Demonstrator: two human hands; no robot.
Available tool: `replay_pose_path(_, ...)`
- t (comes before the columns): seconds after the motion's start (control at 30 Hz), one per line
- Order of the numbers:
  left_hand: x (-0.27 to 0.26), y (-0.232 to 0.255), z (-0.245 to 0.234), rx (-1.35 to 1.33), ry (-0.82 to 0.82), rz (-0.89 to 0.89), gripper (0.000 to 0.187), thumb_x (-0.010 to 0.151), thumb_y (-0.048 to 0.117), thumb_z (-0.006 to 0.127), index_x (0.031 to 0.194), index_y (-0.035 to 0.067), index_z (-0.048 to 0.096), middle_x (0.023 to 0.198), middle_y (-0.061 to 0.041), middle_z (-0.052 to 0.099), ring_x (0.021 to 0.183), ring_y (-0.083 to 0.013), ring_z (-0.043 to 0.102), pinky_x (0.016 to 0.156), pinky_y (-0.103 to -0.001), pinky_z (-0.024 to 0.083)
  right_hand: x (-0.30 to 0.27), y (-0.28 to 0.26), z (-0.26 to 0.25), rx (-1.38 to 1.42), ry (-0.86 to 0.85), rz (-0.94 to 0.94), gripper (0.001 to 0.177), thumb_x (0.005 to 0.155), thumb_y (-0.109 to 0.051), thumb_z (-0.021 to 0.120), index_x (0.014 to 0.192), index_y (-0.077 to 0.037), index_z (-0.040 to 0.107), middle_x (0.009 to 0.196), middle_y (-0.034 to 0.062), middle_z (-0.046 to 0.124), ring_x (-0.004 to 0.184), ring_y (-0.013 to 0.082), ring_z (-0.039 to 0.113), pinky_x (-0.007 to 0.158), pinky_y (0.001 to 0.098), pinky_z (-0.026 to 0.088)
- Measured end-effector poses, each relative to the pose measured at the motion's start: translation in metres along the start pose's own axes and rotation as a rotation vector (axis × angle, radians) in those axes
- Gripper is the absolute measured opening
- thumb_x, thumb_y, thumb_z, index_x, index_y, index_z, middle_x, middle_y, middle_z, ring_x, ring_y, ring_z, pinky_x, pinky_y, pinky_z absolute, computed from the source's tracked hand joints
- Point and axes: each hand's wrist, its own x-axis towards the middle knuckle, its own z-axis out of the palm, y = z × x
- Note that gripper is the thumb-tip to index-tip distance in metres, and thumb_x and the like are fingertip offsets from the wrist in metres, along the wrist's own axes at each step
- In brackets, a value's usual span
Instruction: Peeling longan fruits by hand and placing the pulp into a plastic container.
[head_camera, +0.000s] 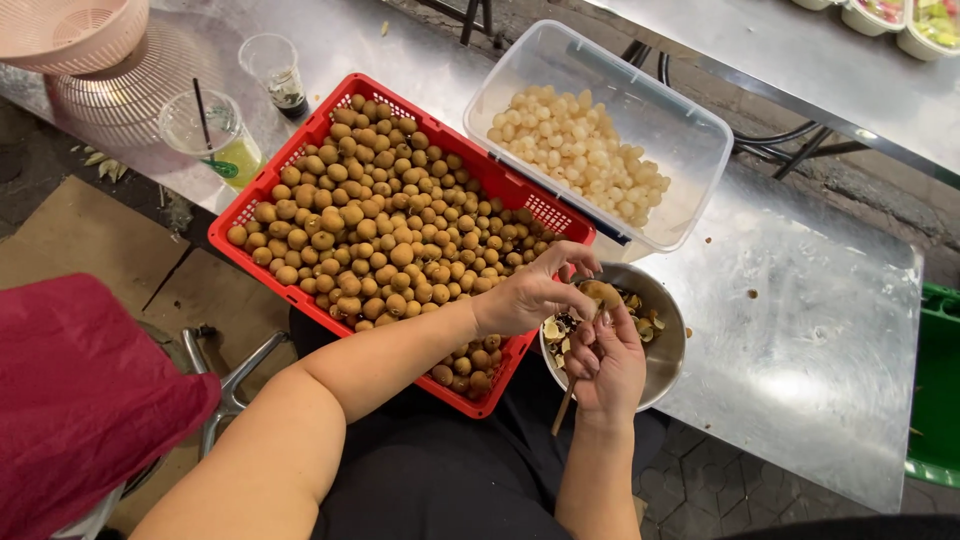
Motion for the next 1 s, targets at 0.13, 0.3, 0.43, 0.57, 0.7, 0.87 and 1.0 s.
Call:
replay_pose_path(0.13,0.014,-0.034,0.010,-0.302,0.114,-0.208,0.024,0.091,-0.007,0.075,0.100,0.015,0.073,0.126,-0.003,0.046,0.115,-0.0141,0.054,0.098,-0.028,0.054,0.006,-0.003,-0.007,-0.022,0.005,-0.111,0.038,0.105,-0.007,0.053,0.143,-0.009,0.058,0.076,0.0082,0.058,0.048,0.0100,0.042,0.041,0.0212,0.031)
replay_pose_path(0.3,0.082,-0.064,-0.043,-0.192,0.241,-0.576,0.040,0.095,-0.009,0.062,0.123,0.018,0.065,0.120,-0.006,0.051,0.099,-0.0178,0.059,0.086,-0.030,0.058,0.022,0.003,-0.056,-0.672,0.105,-0.468,0.041,0.109,-0.006,0.058,0.149,-0.008,0.063,0.084,0.0036,0.058,0.058,0.0108,0.042,0.049,0.0275,0.036)
replay_pose_path(0.43,0.058,-0.071,-0.088,0.424,-0.073,-0.505,0.036,0.083,-0.005,0.067,0.115,0.010,0.070,0.112,-0.014,0.063,0.103,-0.0288,0.068,0.092,-0.038,0.058,0.041,0.002,-0.112,-1.495,0.290,-0.565,0.043,0.101,-0.010,0.069,0.144,-0.006,0.061,0.084,0.0047,0.069,0.075,0.0105,0.064,0.071,0.0311,0.052)
replay_pose_path(0.57,-0.016,-0.068,-0.111,0.932,-0.575,-0.902,0.020,0.079,0.004,0.071,0.098,0.009,0.076,0.102,-0.015,0.073,0.101,-0.0351,0.070,0.082,-0.048,0.058,0.025,-0.006,-0.074,-1.329,0.326,-0.330,0.051,0.095,-0.008,0.068,0.145,-0.015,0.066,0.075,0.0058,0.068,0.067,0.0109,0.057,0.068,0.0305,0.050)
replay_pose_path(0.7,-0.071,-0.084,-0.119,1.033,-0.483,-0.860,0.021,0.076,0.003,0.071,0.094,0.011,0.076,0.104,-0.012,0.070,0.104,-0.0334,0.066,0.084,-0.046,0.057,0.032,0.003,-0.036,-1.320,0.230,-0.366,0.058,0.091,-0.007,0.070,0.147,-0.016,0.059,0.077,0.0051,0.069,0.067,0.0091,0.059,0.067,0.0278,0.050)
replay_pose_path(0.87,-0.094,-0.113,-0.125,1.016,-0.303,-0.661,0.016,0.085,0.003,0.068,0.099,0.009,0.066,0.107,-0.008,0.065,0.111,-0.0312,0.060,0.090,-0.045,0.055,0.035,0.019,0.008,-1.256,-0.019,-0.363,0.049,0.094,-0.008,0.071,0.142,-0.015,0.065,0.088,0.0027,0.073,0.074,0.0079,0.061,0.068,0.0257,0.051)
replay_pose_path(1.0,-0.085,-0.103,-0.128,0.950,-0.298,-0.613,0.018,0.084,0.003,0.069,0.100,0.007,0.064,0.103,-0.008,0.065,0.108,-0.0315,0.060,0.089,-0.046,0.054,0.035,0.034,0.021,-1.137,-0.181,-0.374,0.045,0.097,-0.007,0.067,0.142,-0.014,0.064,0.097,0.0019,0.074,0.084,0.0061,0.065,0.077,0.0235,0.054)
